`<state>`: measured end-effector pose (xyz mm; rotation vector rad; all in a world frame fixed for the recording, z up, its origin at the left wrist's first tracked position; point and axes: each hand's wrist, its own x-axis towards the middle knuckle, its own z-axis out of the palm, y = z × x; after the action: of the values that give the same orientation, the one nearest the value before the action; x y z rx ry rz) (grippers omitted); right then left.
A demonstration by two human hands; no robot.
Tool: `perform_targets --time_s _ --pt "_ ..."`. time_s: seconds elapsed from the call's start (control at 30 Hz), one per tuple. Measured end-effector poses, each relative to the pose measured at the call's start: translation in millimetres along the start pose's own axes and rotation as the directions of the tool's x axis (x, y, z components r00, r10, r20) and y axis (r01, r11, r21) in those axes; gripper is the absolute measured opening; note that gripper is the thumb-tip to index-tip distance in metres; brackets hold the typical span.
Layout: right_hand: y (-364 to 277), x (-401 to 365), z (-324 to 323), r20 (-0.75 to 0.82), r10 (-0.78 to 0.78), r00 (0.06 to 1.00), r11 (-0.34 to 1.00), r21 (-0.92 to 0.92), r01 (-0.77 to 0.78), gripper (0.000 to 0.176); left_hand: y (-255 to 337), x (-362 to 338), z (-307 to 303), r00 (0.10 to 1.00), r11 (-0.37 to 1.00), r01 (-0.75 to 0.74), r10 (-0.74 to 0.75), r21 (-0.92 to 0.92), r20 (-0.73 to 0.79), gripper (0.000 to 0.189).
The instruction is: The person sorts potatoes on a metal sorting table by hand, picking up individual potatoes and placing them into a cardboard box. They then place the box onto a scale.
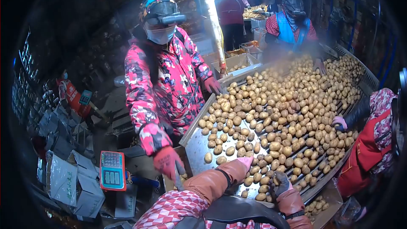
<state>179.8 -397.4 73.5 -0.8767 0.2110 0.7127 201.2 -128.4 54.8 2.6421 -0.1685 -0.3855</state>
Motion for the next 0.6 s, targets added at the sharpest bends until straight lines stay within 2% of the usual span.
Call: perform_targets --time_s 0.03,0.07,0.1,0.13,0.2,0.23,0.27,0.3,0.33,0.37,0.4,0.43,0.47,0.5,0.53,0.57,0.6 --pt "0.0 1.2 4.7 0.037 -0.105 0.994 0.972 -0.209 0.111 0.038 5.9 -2.3 -3.5 0.996 0.996 0.087 -0.086 -0.024 0.016 0.036" --pt "-0.8 0.2 7.7 0.095 -0.194 0.976 0.889 -0.403 0.216 0.041 11.6 -5.5 -8.0 0.984 0.983 0.177 -0.175 -0.049 0.037 0.040" --pt "-4.9 -1.2 9.8 0.018 -0.124 0.992 0.959 -0.256 0.124 0.034 15.7 -5.6 -11.1 0.967 0.970 0.241 -0.238 -0.023 0.087 0.048" --pt "-11.0 1.2 13.4 0.022 -0.118 0.993 0.959 -0.257 0.119 0.034 19.0 -9.8 -14.8 0.966 0.969 0.248 -0.245 -0.024 0.087 0.048" --pt "-16.1 5.3 19.0 -0.013 -0.065 0.998 0.967 -0.248 0.059 0.023 26.3 -27.1 -24.2 0.931 0.892 0.346 -0.364 -0.291 -0.011 0.063" --pt "-24.5 0.4 39.6 -0.082 -0.062 0.995 0.971 -0.236 0.041 0.016 28.8 -35.3 -25.7 0.945 0.925 0.288 -0.316 -0.249 -0.082 0.053" --pt "-25.1 2.2 39.9 -0.079 -0.055 0.995 0.971 -0.236 0.035 0.016 29.0 -38.3 -22.5 0.943 0.922 0.294 -0.323 -0.251 -0.081 0.053" --pt "-25.8 7.4 36.3 -0.028 -0.058 0.998 0.961 -0.271 0.048 0.017 28.9 -38.0 -18.5 0.943 0.754 0.313 -0.318 -0.577 0.097 0.050" --pt "-25.3 15.0 29.4 0.022 -0.060 0.998 0.950 -0.304 0.063 0.018 27.8 -35.8 -12.8 0.935 0.472 0.346 -0.242 -0.811 0.258 0.047" --pt "-25.4 29.5 24.9 0.315 -0.063 0.947 0.967 -0.217 0.136 0.023 21.5 -31.9 6.6 0.977 0.462 0.208 -0.148 -0.862 0.156 0.035" --pt "-20.7 34.8 18.6 0.314 -0.059 0.947 0.967 -0.216 0.132 0.023 10.4 -24.4 21.2 0.976 0.460 0.212 -0.151 -0.862 0.159 0.035" --pt "-27.8 28.7 44.6 0.179 -0.077 0.981 0.951 -0.282 0.126 0.023 8.5 -23.8 21.3 0.973 0.759 -0.187 0.228 -0.624 -0.013 0.027" --pt "-32.5 24.6 58.5 0.039 -0.103 0.994 0.931 -0.347 0.110 0.024 4.2 -19.1 27.0 0.794 0.767 -0.591 0.607 -0.250 -0.017 0.020" --pt "-29.8 32.4 52.0 -0.041 -0.178 0.983 0.856 -0.500 0.134 0.021 3.3 -14.1 37.8 0.885 0.505 -0.030 0.414 -0.863 0.211 0.018" --pt "-23.7 41.3 42.1 -0.044 -0.178 0.983 0.855 -0.501 0.132 0.021 14.7 -21.8 35.1 0.885 0.503 -0.029 0.415 -0.864 0.212 0.018" --pt "-14.7 48.5 31.1 0.002 -0.239 0.971 0.804 -0.560 0.199 0.023 34.8 -38.9 24.5 0.882 0.577 -0.457 0.388 -0.677 -0.265 0.015" --pt "-6.6 52.5 19.8 0.054 -0.297 0.953 0.744 -0.613 0.266 0.026 44.9 -50.8 17.1 0.624 0.638 -0.716 0.404 -0.283 -0.669 0.012"
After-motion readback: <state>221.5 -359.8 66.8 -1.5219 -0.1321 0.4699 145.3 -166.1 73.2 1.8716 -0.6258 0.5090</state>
